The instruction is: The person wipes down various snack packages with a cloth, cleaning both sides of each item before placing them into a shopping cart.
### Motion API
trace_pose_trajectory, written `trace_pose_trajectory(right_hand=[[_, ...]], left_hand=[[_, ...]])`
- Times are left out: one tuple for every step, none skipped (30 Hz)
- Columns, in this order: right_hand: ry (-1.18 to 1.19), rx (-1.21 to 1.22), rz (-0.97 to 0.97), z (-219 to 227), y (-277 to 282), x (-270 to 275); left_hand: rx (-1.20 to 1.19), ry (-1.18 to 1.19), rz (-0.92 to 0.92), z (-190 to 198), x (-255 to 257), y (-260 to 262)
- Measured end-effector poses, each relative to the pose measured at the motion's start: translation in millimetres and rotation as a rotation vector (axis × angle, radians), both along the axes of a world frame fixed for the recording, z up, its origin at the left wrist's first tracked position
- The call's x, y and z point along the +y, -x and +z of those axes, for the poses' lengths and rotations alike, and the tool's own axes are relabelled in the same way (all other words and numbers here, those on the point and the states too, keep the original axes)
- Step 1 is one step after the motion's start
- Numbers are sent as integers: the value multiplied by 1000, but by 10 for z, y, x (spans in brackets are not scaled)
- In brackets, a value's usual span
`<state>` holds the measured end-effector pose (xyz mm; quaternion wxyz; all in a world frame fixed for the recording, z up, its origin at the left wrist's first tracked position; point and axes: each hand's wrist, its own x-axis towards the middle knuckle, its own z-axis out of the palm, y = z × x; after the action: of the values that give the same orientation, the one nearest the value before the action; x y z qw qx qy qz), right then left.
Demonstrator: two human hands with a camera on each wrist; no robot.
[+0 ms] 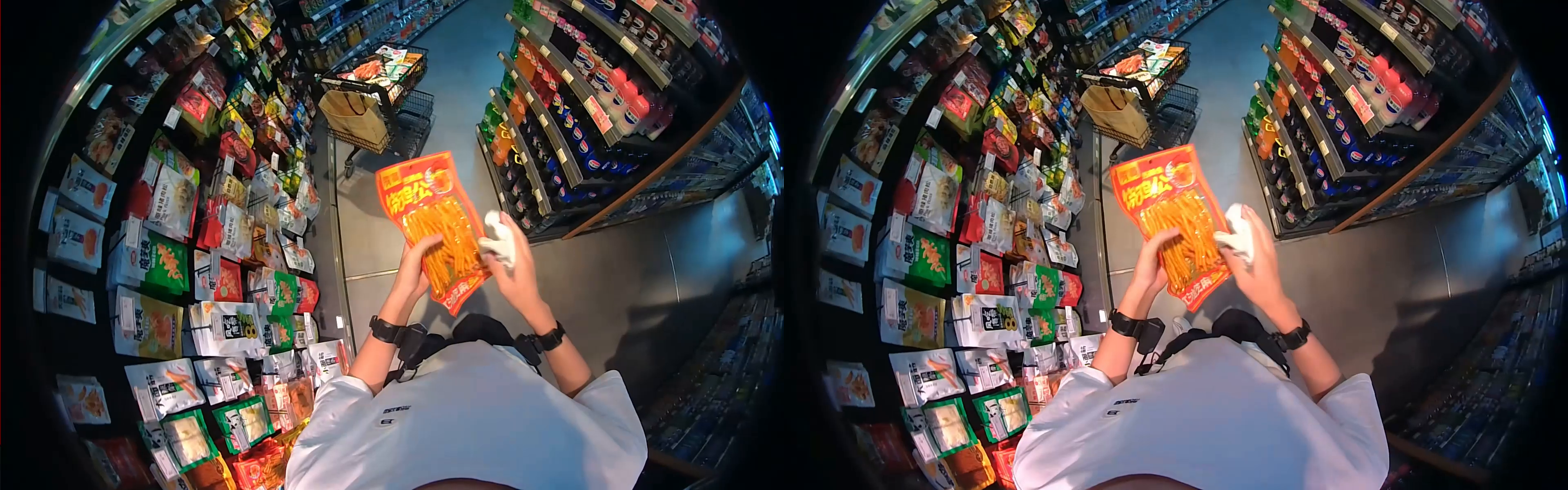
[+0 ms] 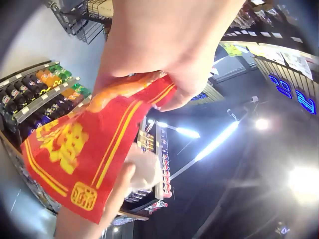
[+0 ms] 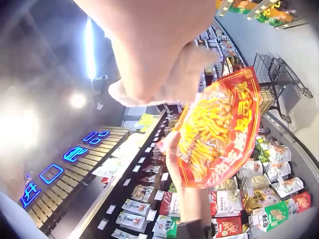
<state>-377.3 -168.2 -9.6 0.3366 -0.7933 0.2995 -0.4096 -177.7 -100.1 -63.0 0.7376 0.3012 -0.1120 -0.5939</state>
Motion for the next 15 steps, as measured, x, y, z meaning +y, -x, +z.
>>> trace_pose_trajectory(right_hand=[[-84, 6, 103, -96, -147, -2], [225, 298, 119, -119, -209, -11], [277, 406, 144, -116, -308, -6], [329, 516, 168, -125, -383, -40], [280, 447, 117, -195, -443, -169], [229, 379, 69, -340, -507, -328], [178, 309, 28, -471, -570, -474], [5, 156, 48, -576, -645, -631], [-166, -3, 71, -672, -726, -815], [-336, -161, 96, -752, -783, -1007], [-510, -315, 118, -831, -798, -1191], [-706, -321, 66, -899, -761, -1369], [-887, -337, 76, -937, -719, -1593], [-1070, -350, 87, -988, -688, -1802], [-1151, -412, 169, -936, -673, -1956]], left_hand=[[26, 9, -6, 102, -60, -2], [47, 20, -13, 160, -143, -9], [-98, 43, 24, 198, -262, 5], [-71, 75, -17, 241, -346, -45], [-40, 107, -55, 289, -423, -74], [-7, 134, -89, 320, -495, -99], [-46, 124, -148, 239, -603, -120], [-61, 85, -174, 146, -709, -137], [-84, 47, -198, 57, -806, -158], [-106, 10, -222, 47, -914, -208], [-182, -61, -199, 38, -1031, -276], [-172, -73, -191, 35, -1194, -358], [-161, -86, -184, 26, -1362, -433], [-150, -101, -178, 12, -1527, -489], [-200, -107, -169, -5, -1697, -516]])
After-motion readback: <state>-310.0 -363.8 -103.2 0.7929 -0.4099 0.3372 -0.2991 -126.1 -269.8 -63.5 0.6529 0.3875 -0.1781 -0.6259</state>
